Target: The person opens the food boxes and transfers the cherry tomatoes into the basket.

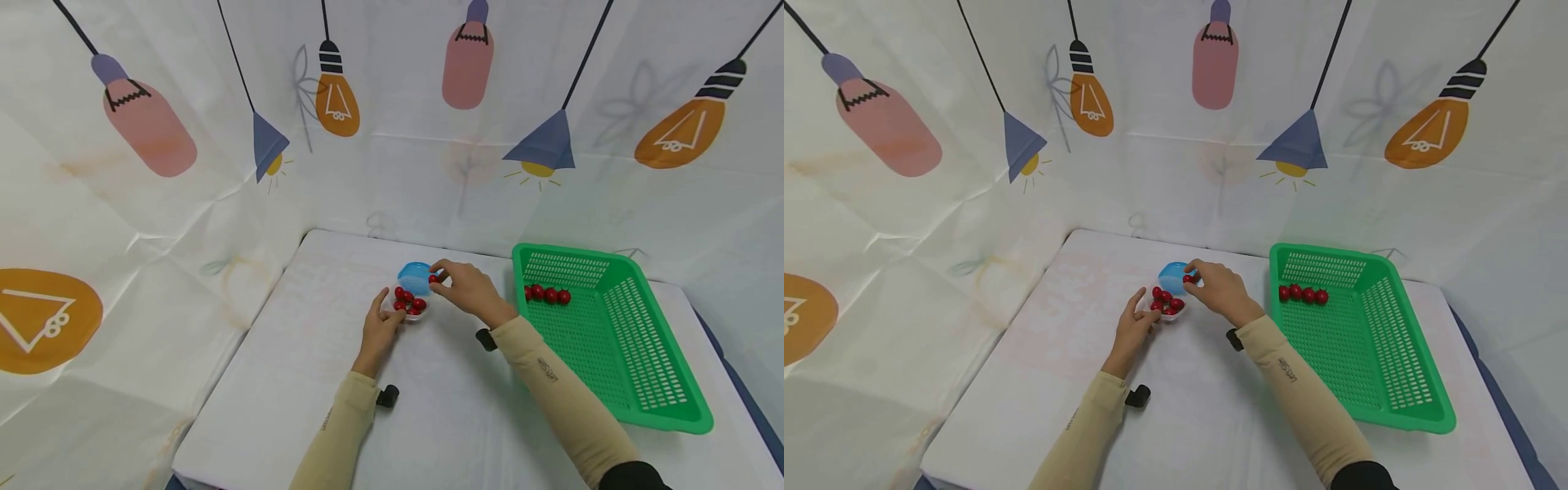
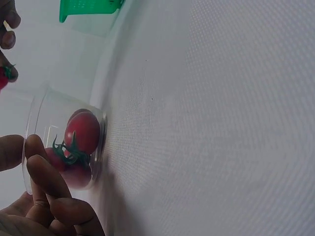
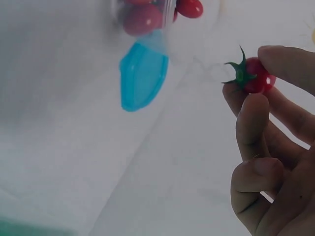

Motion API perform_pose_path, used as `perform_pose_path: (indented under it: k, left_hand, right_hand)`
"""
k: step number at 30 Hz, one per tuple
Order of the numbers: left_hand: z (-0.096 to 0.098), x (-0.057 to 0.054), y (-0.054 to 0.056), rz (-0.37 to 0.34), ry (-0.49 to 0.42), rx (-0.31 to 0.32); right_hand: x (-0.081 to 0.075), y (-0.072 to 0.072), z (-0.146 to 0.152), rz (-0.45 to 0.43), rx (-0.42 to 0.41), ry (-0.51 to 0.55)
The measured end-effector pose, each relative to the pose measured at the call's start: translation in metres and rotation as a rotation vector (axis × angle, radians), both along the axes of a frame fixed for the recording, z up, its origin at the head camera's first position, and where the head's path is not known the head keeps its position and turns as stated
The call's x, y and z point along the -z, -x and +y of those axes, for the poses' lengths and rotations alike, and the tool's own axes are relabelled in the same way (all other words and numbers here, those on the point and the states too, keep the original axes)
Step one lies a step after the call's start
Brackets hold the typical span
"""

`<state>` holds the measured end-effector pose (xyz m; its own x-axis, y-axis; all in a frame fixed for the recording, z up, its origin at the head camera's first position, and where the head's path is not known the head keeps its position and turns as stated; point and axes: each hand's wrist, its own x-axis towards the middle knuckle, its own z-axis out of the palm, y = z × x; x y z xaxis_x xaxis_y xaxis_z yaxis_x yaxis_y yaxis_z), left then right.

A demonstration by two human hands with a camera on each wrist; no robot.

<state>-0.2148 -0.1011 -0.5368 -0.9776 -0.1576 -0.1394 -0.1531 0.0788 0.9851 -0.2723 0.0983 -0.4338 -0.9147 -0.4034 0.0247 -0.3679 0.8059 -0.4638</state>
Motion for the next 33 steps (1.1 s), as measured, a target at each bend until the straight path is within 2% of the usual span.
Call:
perform_pose_path:
  k: [7, 17, 24, 29, 33]
  left_hand:
    - [0.000, 0.001, 0.000, 0.003, 0.005, -0.009]
    - [0.000, 0.001, -0.001, -0.010, -0.011, -0.018]
    - [0.001, 0.001, 0.000, -0.020, -0.006, -0.018]
    - [0.001, 0.002, 0.001, -0.033, -0.002, -0.021]
    - [0.002, 0.001, 0.002, -0.040, -0.006, -0.017]
  right_hand:
    - [-0.011, -0.006, 0.020, 0.088, 0.055, 0.068]
    - [-0.034, -0.020, 0.054, 0.290, 0.061, 0.267]
    - [-0.037, -0.017, 0.092, 0.294, 0.139, 0.364]
    - [-0.035, -0.010, 0.120, 0.344, 0.206, 0.349]
    - [-0.039, -0.011, 0.139, 0.312, 0.252, 0.317]
